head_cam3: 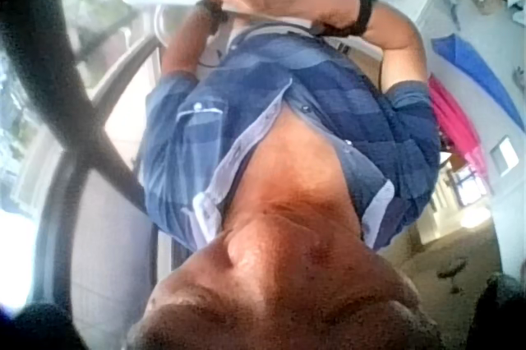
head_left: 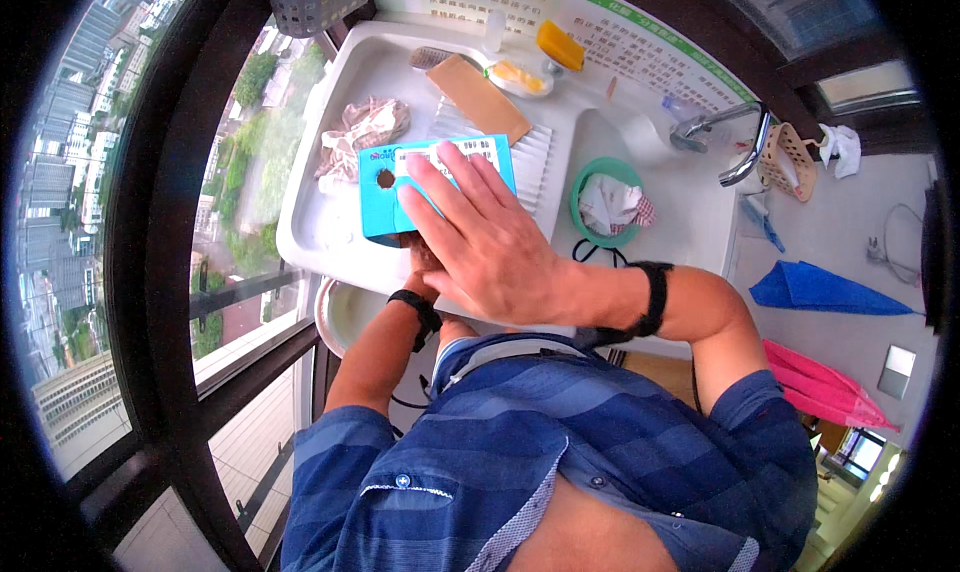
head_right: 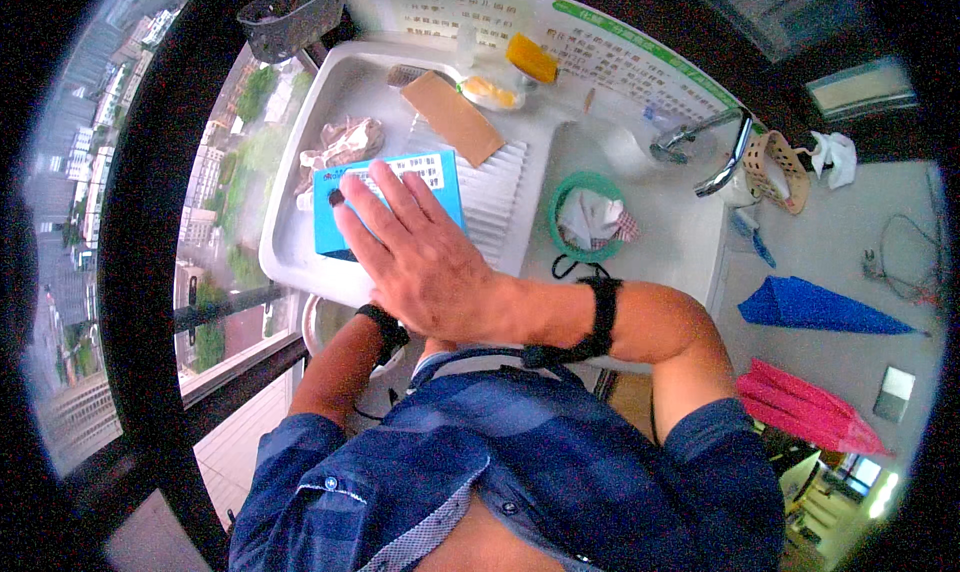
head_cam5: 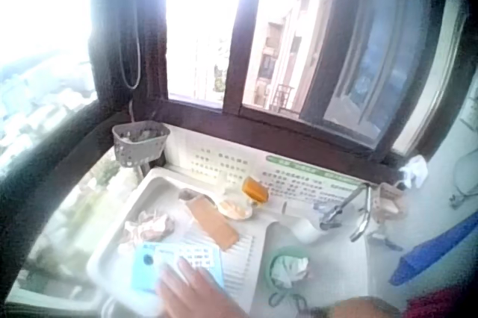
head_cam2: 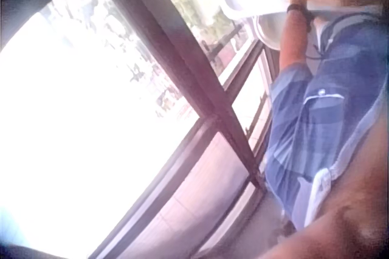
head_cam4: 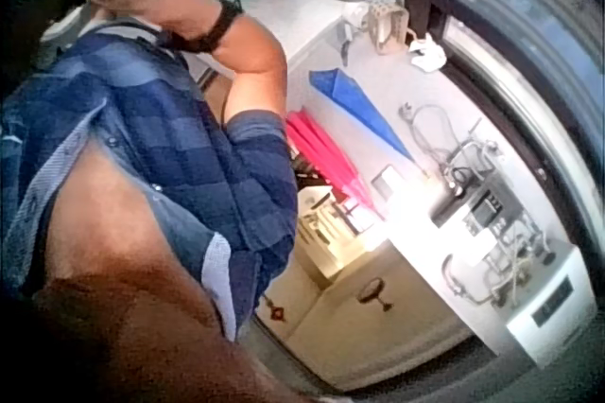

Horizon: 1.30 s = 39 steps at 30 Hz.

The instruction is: The person assembles a small cardboard box by folding its flaps and applying glue to secure the edges. They handle a cardboard piece, a glue bottle, and the box itself, working at a sink area with a city view outside.

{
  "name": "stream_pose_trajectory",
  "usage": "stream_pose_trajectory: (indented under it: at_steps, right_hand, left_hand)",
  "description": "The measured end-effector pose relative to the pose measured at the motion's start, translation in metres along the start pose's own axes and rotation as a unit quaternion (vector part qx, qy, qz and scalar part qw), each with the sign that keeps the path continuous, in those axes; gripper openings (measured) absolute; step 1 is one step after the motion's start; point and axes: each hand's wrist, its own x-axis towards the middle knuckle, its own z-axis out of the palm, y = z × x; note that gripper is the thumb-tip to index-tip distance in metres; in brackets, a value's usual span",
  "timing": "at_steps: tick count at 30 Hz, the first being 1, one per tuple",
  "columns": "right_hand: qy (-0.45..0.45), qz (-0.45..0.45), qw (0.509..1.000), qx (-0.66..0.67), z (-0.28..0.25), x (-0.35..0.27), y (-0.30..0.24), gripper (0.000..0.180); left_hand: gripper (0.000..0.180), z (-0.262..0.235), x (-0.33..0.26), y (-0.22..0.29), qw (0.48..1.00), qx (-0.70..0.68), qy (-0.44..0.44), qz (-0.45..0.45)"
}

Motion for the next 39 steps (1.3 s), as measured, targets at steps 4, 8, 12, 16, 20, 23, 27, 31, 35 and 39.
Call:
stream_pose_trajectory:
  at_steps: [4, 8, 12, 16, 20, 23, 27, 31, 35, 39]
  right_hand:
    - [-0.009, -0.023, 0.996, 0.086, -0.005, -0.048, 0.001, 0.066]
    - [-0.159, 0.027, 0.969, 0.19, 0.042, -0.114, 0.025, 0.056]
    - [-0.21, 0.073, 0.966, 0.135, 0.096, -0.137, 0.048, 0.055]
    - [-0.19, 0.094, 0.977, -0.005, 0.173, -0.141, 0.068, 0.066]
    - [-0.194, 0.16, 0.968, -0.02, 0.199, -0.127, 0.078, 0.068]
    - [-0.183, 0.166, 0.969, 0.02, 0.172, -0.107, 0.065, 0.068]
    - [-0.193, 0.179, 0.961, 0.079, 0.109, -0.112, 0.037, 0.066]
    - [-0.321, 0.243, 0.9, 0.17, 0.113, -0.134, 0.047, 0.064]
    - [-0.28, 0.152, 0.945, 0.073, 0.146, -0.151, 0.055, 0.06]
    - [-0.099, 0.079, 0.99, -0.06, 0.177, -0.145, 0.054, 0.05]
  left_hand:
    - [0.079, -0.005, -0.004, 0.002, 0.999, -0.014, -0.04, 0.005]
    - [0.085, 0.004, -0.006, 0.001, 0.997, 0.01, -0.083, -0.001]
    - [0.069, 0.016, -0.01, -0.004, 0.998, 0.039, -0.047, 0.013]
    - [0.062, 0.018, -0.007, -0.005, 0.996, 0.021, -0.04, 0.071]
    - [0.058, 0.004, -0.005, 0.003, 0.995, 0.05, 0.032, 0.085]
    - [0.059, -0.001, -0.006, 0.001, 0.998, 0.011, -0.021, 0.058]
    - [0.056, 0.023, -0.01, -0.007, 0.997, 0.044, -0.039, 0.055]
    - [0.05, 0.015, -0.007, -0.01, 0.995, -0.004, -0.09, 0.054]
    - [0.045, 0.027, 0.001, -0.03, 0.991, -0.012, -0.051, 0.123]
    - [0.047, 0.027, 0.003, -0.045, 0.986, -0.036, -0.059, 0.153]
